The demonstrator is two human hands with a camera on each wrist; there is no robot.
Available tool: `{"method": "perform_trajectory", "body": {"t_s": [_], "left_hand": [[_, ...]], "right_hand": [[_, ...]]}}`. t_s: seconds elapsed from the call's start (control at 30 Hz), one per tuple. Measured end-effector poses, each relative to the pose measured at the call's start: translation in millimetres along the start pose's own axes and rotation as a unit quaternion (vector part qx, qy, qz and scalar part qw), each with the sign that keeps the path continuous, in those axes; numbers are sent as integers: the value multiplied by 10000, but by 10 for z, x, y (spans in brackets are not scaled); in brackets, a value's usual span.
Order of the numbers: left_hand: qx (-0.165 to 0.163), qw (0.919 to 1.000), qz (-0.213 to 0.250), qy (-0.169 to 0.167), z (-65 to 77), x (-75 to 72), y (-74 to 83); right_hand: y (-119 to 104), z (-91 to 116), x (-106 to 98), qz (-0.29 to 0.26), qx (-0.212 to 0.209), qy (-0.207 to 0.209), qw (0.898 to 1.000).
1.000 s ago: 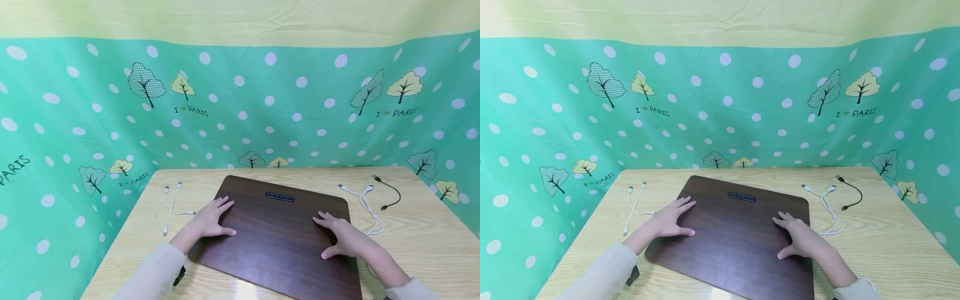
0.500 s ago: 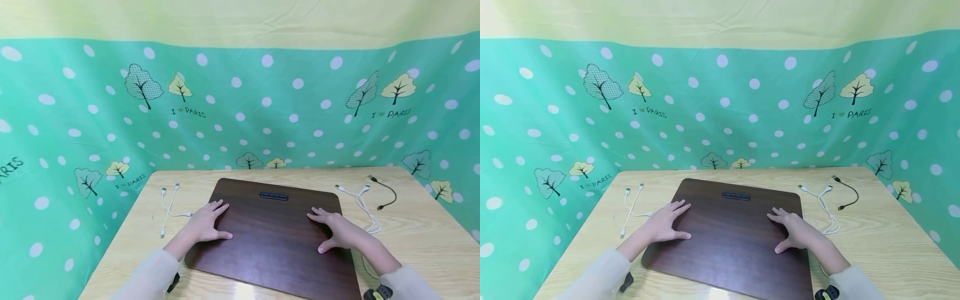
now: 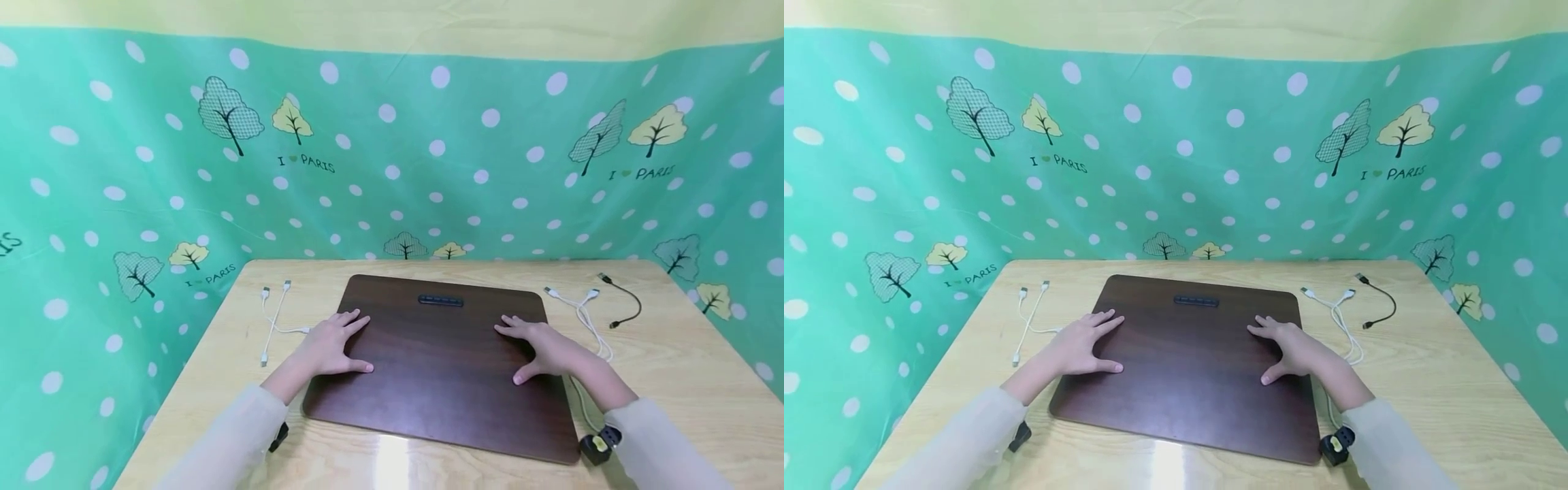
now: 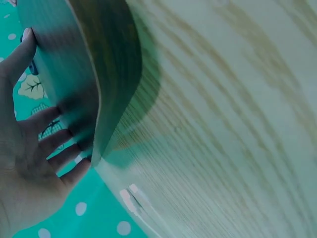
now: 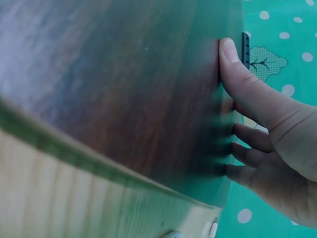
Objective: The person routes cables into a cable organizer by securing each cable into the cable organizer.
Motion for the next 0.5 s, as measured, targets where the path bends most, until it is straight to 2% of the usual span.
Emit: {"method": "perform_trajectory", "body": {"t_s": [0.13,0.5], "left_hand": [[16,9999,-93,97,-22,-23,-7],[-49,9999,-103,-3,-19,-10,4]], "right_hand": [[35,-40,-36,39,-44,9,10000],[99,-74,-23,-106,-42,-128,9999]]}}
Point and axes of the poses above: each hand's wrist, its own z-axis away from the middle knuckle, its own x-axis out of the palm, y = z × x, the point moved 9 cm from there along -z, towards the middle knuckle, and after that the axes turned 14 degrees about -z, right-handed, at the moved point
